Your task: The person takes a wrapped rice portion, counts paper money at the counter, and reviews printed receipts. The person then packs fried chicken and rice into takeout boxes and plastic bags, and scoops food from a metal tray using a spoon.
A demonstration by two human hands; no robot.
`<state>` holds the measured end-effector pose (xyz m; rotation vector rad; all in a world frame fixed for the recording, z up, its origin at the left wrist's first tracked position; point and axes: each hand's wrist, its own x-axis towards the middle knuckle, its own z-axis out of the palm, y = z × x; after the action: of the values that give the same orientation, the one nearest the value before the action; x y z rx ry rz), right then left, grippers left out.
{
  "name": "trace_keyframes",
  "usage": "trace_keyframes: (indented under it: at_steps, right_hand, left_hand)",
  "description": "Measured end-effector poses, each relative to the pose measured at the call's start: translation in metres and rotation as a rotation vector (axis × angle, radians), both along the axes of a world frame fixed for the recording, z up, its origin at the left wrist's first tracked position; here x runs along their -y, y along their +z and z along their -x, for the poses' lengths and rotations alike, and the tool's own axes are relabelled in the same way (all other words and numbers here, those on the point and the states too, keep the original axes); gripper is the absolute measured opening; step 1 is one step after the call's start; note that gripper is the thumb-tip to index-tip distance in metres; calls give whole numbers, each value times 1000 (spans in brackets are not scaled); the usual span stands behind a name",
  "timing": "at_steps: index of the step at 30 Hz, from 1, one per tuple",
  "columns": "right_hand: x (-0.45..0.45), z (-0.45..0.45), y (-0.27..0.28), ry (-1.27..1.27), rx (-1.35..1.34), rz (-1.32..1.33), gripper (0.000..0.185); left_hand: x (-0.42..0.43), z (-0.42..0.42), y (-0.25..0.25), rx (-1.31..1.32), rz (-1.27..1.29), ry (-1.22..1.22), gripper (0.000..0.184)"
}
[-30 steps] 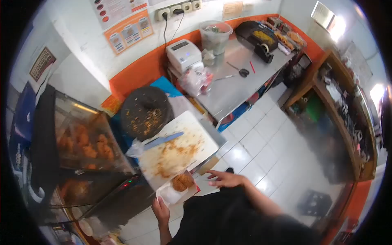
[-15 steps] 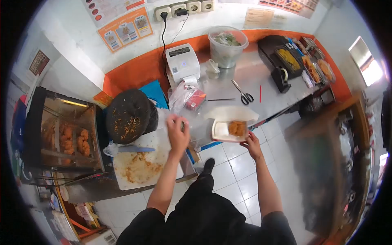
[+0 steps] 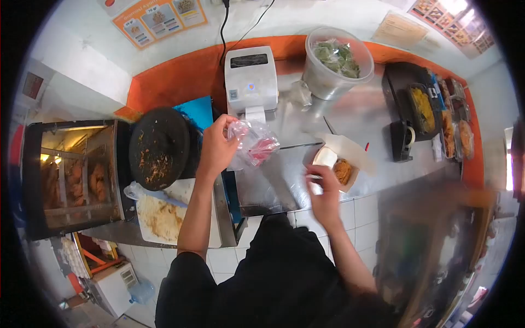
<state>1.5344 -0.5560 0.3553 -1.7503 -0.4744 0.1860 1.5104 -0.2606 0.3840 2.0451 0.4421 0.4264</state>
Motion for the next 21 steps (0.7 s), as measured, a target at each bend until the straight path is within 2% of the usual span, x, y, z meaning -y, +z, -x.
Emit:
trace_keyframes:
  at_steps: [1,3,4,5,6,7,9,11,13,14,16,17,18,19,21]
  right_hand:
    - [-35,0,29,91,113,32,37]
    - [-93,-7,50,92,315,78,34]
    - [-102,-21,38,105,303,75,34]
    - [-111,-33,17,232,253,155,33]
    - [-117,-38,4,356,203,234,32]
    - [-112,-44,3,369,194,231,32]
    - [-83,-68,8,545,244,164,24]
    - [-51,-93,23,660,119,304,16]
    - [-27,-118,29,764,88,306,18]
    - [-24,-121,36,776,74,303,18]
    - [-24,-125,57,776,340,619,24]
    - [-33,-119,71,786,330,621,24]
    - [-48,-106,87,659,415,601,27]
    - [-64,-92,95,527,503,580,31]
    - [-98,-59,97,613,451,288,29]
  left_hand:
    - [2,1,5,-50,33,-41,28]
    - [3,8,12,-110,67,-64,33]
    - [0,15,14,-80,134,-130,34]
    - [-5,23,17,-50,202,-194,36]
    - [-12,30,26,-90,186,-242,38]
    - [-19,37,30,-99,187,-229,38]
    - [-32,55,31,-124,59,-222,37]
    - [-42,72,32,-117,-15,-168,35]
    - [-45,92,35,-262,-272,-53,31]
    - [-36,98,29,-237,-421,-27,35]
    - [-17,101,27,-249,-505,19,37]
    - [-7,99,27,-251,-586,58,39]
    - [1,94,39,-269,-417,75,44]
    - [3,93,40,-274,-410,78,44]
    - [2,90,40,-194,-349,22,47]
